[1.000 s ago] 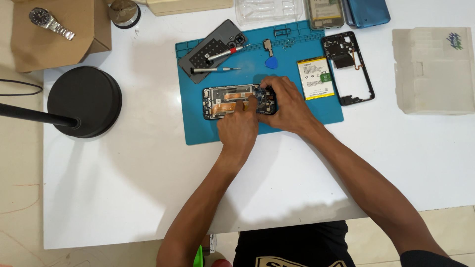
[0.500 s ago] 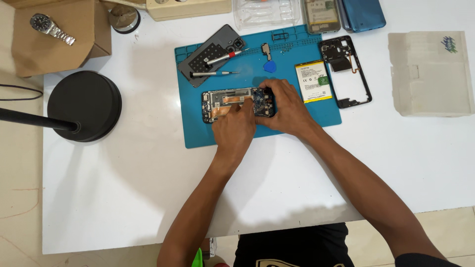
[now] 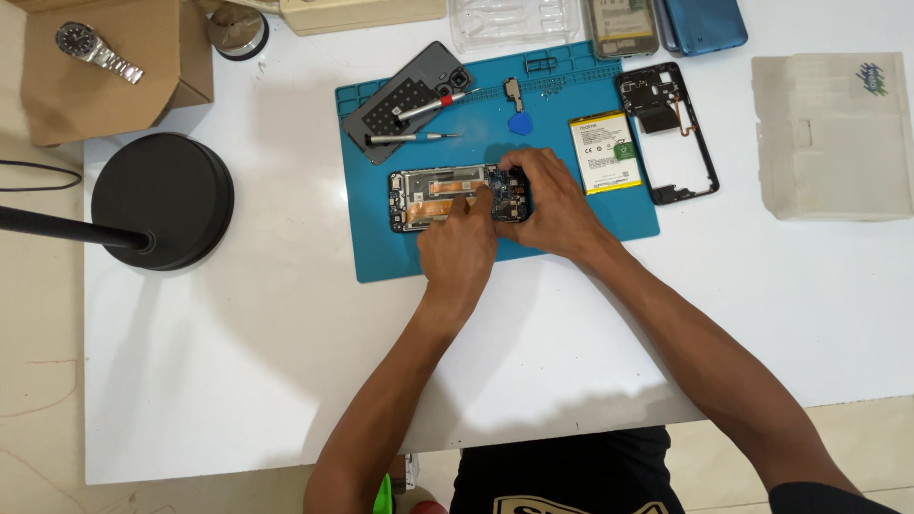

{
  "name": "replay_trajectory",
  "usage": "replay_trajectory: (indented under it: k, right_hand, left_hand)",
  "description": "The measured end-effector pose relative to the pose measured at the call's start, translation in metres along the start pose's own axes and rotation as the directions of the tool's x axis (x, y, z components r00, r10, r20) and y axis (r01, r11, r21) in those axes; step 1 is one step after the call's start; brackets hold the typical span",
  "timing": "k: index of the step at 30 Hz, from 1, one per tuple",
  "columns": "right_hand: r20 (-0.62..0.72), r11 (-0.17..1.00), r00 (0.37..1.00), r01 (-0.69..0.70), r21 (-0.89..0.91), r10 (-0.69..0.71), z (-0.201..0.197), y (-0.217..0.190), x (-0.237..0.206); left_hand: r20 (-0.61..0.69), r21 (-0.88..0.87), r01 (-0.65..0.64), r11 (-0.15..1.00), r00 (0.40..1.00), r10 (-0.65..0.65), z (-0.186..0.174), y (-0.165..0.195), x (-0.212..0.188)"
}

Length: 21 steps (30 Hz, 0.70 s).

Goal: The person works on a disassembled smartphone placed on a blue anti-static mat. They use a screwdriver to remove and reinsert screws, and a plastic pry tool to adjust internal components and ribbon cables. The person repeatedly lifts and repositions the motherboard and other internal parts during the process.

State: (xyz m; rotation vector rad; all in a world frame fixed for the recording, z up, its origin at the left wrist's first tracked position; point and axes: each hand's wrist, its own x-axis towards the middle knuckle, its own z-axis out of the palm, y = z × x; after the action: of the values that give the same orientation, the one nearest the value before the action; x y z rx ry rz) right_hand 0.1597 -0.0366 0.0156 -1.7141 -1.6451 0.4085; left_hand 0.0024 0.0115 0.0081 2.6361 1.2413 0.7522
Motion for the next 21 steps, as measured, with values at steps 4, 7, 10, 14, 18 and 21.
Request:
replay_trajectory:
  k: [4, 7, 10, 14, 18, 21]
  right_hand:
    - [-0.014, 0.999, 0.999, 0.036, -0.012, -0.036, 0.001, 0.001, 0.001]
    - [-0.017, 1.000, 0.999, 0.029, -0.006, -0.029, 0.001, 0.001, 0.002]
    - [0.002, 1.000, 1.000, -0.012, -0.010, 0.013, -0.001, 0.002, 0.001]
    - [0.012, 0.999, 1.000, -0.026, -0.020, 0.026, -0.002, 0.000, 0.002]
    - [0.012, 0.999, 0.999, -0.032, -0.032, 0.033, -0.003, -0.002, 0.001]
    - [0.020, 0.999, 0.999, -0.030, -0.038, 0.030, -0.002, -0.002, 0.002]
  left_hand:
    - [0.005, 0.002, 0.013, 1.000, 1.000, -0.013, 0.002, 0.000, -0.001]
    - [0.007, -0.025, 0.022, 0.999, 1.000, -0.022, 0.002, -0.001, 0.000]
    - [0.028, -0.077, 0.044, 0.996, 0.999, -0.042, 0.001, -0.002, 0.002]
    - [0.010, -0.068, 0.028, 0.997, 1.000, -0.028, -0.003, -0.004, 0.004]
    - [0.029, -0.032, -0.003, 0.999, 1.000, 0.004, -0.006, -0.006, 0.005]
    - [0.072, -0.044, -0.009, 0.999, 0.997, 0.012, -0.008, -0.008, 0.006]
